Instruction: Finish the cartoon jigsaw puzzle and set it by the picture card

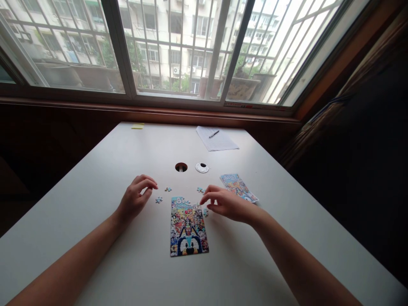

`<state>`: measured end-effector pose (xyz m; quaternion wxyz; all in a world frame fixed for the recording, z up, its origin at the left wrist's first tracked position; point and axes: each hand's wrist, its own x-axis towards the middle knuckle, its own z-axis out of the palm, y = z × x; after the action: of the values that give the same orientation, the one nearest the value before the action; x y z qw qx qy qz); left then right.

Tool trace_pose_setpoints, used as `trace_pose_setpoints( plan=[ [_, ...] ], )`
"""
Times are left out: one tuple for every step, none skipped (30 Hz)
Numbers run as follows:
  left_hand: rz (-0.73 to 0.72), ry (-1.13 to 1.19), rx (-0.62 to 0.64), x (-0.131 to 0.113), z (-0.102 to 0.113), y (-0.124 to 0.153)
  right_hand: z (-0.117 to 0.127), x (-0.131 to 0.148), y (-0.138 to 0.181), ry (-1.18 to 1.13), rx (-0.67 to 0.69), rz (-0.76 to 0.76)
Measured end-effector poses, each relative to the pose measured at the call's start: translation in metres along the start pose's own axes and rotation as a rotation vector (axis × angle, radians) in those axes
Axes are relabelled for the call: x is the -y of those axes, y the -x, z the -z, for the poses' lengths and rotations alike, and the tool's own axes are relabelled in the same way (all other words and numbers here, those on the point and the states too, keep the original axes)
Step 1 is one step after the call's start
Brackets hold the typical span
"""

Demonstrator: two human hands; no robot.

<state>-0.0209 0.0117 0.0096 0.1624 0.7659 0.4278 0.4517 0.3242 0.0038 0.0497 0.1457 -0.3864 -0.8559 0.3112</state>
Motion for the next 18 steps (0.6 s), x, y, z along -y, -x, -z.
trace_pose_setpoints(
  plan=[
    [-0.013,-0.008,0.006,0.000,0.000,0.000,-0.001,0.000,0.001,-0.003,0.021,-0.009],
    [-0.026,-0.015,0.010,-0.001,0.000,0.000,-0.002,-0.001,0.001,-0.009,0.039,-0.024],
    [-0.039,-0.022,0.014,-0.001,0.000,0.000,-0.004,-0.001,0.002,-0.017,0.050,-0.042],
    [-0.056,-0.030,0.019,-0.001,0.000,0.000,-0.005,-0.002,0.002,-0.026,0.053,-0.058],
    [-0.076,-0.039,0.025,-0.001,-0.001,0.000,-0.007,-0.004,0.003,-0.036,0.049,-0.071],
    [-0.101,-0.049,0.030,-0.002,-0.001,0.000,-0.009,-0.005,0.004,-0.047,0.039,-0.079],
    [-0.132,-0.057,0.038,-0.002,-0.001,0.000,-0.010,-0.007,0.004,-0.058,0.026,-0.080],
    [-0.165,-0.065,0.048,-0.002,-0.002,0.001,-0.012,-0.009,0.005,-0.066,0.011,-0.077],
    [-0.198,-0.071,0.063,-0.002,-0.002,0.002,-0.014,-0.011,0.006,-0.072,-0.005,-0.072],
    [-0.231,-0.075,0.082,-0.003,-0.003,0.002,-0.015,-0.013,0.006,-0.075,-0.017,-0.064],
    [-0.263,-0.078,0.107,-0.003,-0.004,0.003,-0.017,-0.014,0.007,-0.076,-0.027,-0.056],
    [-0.295,-0.081,0.138,-0.003,-0.005,0.004,-0.019,-0.016,0.008,-0.078,-0.037,-0.051],
    [-0.324,-0.086,0.169,-0.003,-0.006,0.005,-0.020,-0.017,0.008,-0.081,-0.045,-0.051],
    [-0.350,-0.092,0.201,-0.003,-0.007,0.006,-0.021,-0.019,0.009,-0.086,-0.050,-0.055],
    [-0.375,-0.101,0.229,-0.003,-0.008,0.007,-0.022,-0.020,0.010,-0.093,-0.053,-0.059],
    [-0.394,-0.110,0.253,-0.004,-0.008,0.008,-0.023,-0.021,0.011,-0.101,-0.053,-0.064],
    [-0.408,-0.120,0.275,-0.005,-0.008,0.008,-0.024,-0.021,0.012,-0.108,-0.053,-0.067],
    [-0.419,-0.132,0.296,-0.006,-0.009,0.009,-0.025,-0.022,0.013,-0.111,-0.049,-0.066]
  ],
)
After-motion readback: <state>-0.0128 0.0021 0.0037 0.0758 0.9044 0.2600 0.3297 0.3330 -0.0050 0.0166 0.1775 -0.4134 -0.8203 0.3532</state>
